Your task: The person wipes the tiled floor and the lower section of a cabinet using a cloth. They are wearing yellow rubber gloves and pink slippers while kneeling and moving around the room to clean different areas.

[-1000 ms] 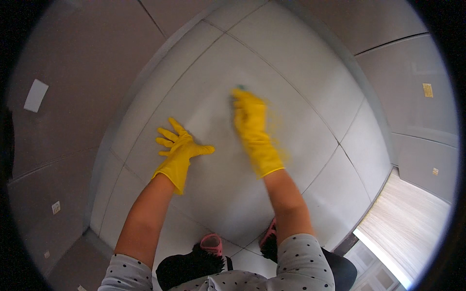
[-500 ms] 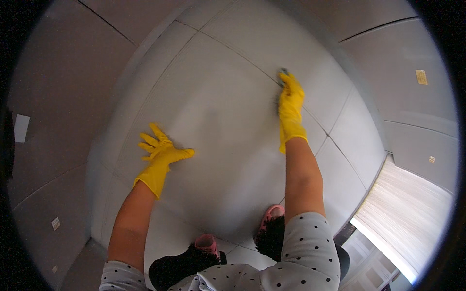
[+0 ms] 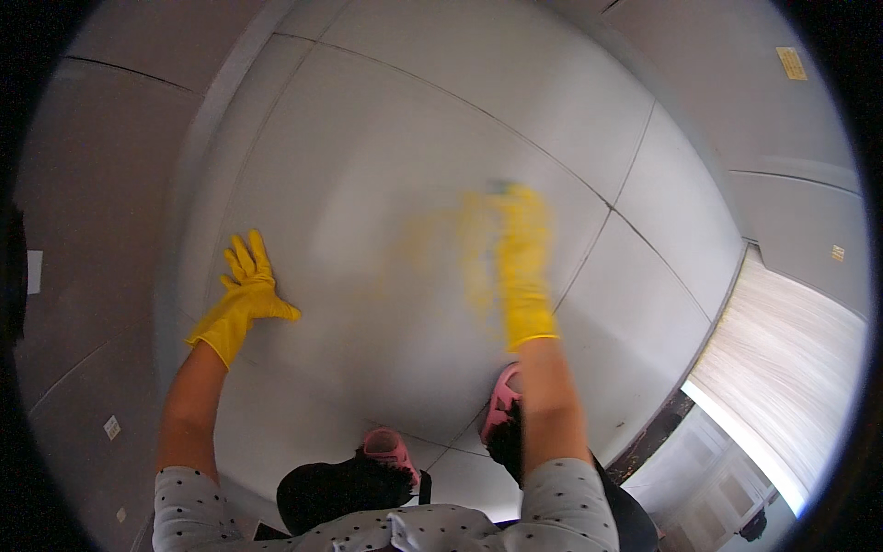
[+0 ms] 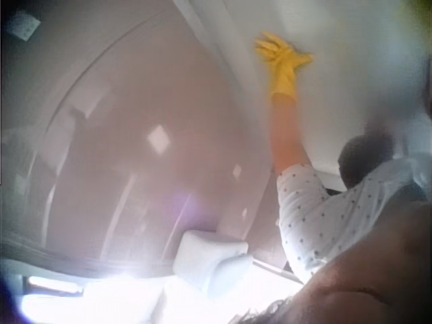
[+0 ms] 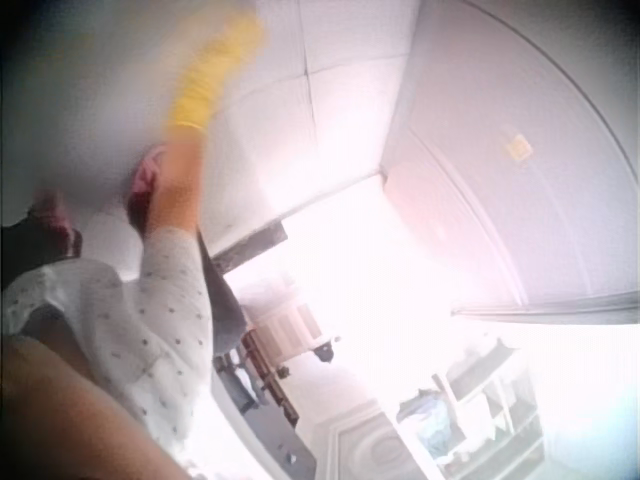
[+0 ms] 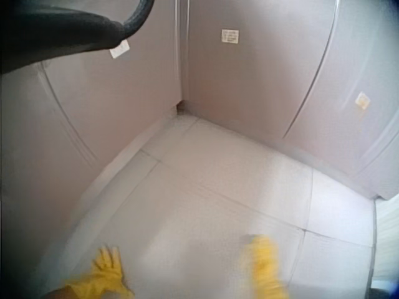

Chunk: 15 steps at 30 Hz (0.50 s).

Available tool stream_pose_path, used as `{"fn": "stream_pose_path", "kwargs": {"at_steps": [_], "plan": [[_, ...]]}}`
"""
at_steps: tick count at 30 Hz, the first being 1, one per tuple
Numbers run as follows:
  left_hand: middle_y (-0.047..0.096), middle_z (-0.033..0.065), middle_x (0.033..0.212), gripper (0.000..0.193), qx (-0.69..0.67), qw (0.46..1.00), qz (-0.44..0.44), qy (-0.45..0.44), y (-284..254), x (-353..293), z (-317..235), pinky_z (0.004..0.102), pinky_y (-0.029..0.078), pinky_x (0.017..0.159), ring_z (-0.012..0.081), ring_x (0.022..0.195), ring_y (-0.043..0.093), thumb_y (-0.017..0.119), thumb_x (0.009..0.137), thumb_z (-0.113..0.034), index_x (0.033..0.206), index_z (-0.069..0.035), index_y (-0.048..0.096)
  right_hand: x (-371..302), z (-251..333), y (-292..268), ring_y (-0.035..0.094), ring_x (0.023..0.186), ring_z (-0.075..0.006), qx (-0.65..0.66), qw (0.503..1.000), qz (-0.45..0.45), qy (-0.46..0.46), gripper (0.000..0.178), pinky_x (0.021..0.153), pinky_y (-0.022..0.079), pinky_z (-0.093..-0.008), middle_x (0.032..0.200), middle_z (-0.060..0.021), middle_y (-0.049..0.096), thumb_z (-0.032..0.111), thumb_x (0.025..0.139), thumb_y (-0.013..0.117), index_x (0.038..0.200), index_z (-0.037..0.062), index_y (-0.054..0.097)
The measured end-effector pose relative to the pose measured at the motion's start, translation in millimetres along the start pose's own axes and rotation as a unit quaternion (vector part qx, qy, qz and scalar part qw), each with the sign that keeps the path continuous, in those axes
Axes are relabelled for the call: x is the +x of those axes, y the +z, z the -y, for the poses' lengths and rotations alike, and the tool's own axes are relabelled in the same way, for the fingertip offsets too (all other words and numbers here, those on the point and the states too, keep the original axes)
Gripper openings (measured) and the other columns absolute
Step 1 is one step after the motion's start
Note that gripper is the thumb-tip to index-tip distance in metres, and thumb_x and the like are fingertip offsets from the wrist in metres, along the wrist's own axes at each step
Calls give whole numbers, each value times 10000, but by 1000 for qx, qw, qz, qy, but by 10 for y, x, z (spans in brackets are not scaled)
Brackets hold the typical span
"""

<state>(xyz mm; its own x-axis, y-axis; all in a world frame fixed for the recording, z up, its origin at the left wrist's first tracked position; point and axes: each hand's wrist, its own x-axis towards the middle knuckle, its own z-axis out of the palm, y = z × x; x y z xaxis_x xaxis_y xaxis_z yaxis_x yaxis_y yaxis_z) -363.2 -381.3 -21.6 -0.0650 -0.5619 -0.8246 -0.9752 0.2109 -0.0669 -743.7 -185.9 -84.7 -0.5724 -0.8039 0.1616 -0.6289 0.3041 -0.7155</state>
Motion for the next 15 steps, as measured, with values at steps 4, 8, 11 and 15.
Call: {"fn": "stream_pose_path", "kwargs": {"at_steps": [4, 8, 11, 15], "plan": [[-266, 349, 1629, 1741, -6, 1000, -23, 7, 6, 9, -252, 741, -16, 1157, 554, 1513, -209, 1016, 465, -434, 1607, -133, -264, -448, -1394, -1384, 598, 1259, -232, 98, 937, -269, 199, 317, 1048, 484, -365, 1396, -111, 634, 73, 1031, 528, 1316, 86, 668], [-266, 351, 1628, 1750, -32, 999, -42, -13, -11, -72, -250, 742, -32, 1154, 555, 1511, -212, 1017, 453, -443, 1609, -126, -258, -199, -900, -1166, 635, 1024, -192, 98, 941, -220, 239, 368, 881, 515, -313, 1307, -93, 670, 102, 1024, 549, 1385, 89, 619], [-263, 356, 1627, 1757, -15, 998, -41, -39, 9, -71, -209, 749, -28, 1150, 558, 1507, -221, 1013, 448, -468, 1607, -136, -265, 349, 428, -58, 683, 1098, -335, -23, 999, -35, -28, 392, 986, 523, -391, 1214, -142, 717, 125, 993, 594, 1382, 83, 614], [-257, 366, 1624, 1747, -14, 998, -19, -54, -25, -64, -302, 757, -18, 1145, 562, 1501, -232, 1001, 464, -498, 1603, -120, -268, 353, 1632, 1737, 567, 1293, -370, 154, 934, 144, -290, 361, 1120, 423, -489, 1344, -158, 651, 167, 959, 565, 1295, 119, 689]]}}
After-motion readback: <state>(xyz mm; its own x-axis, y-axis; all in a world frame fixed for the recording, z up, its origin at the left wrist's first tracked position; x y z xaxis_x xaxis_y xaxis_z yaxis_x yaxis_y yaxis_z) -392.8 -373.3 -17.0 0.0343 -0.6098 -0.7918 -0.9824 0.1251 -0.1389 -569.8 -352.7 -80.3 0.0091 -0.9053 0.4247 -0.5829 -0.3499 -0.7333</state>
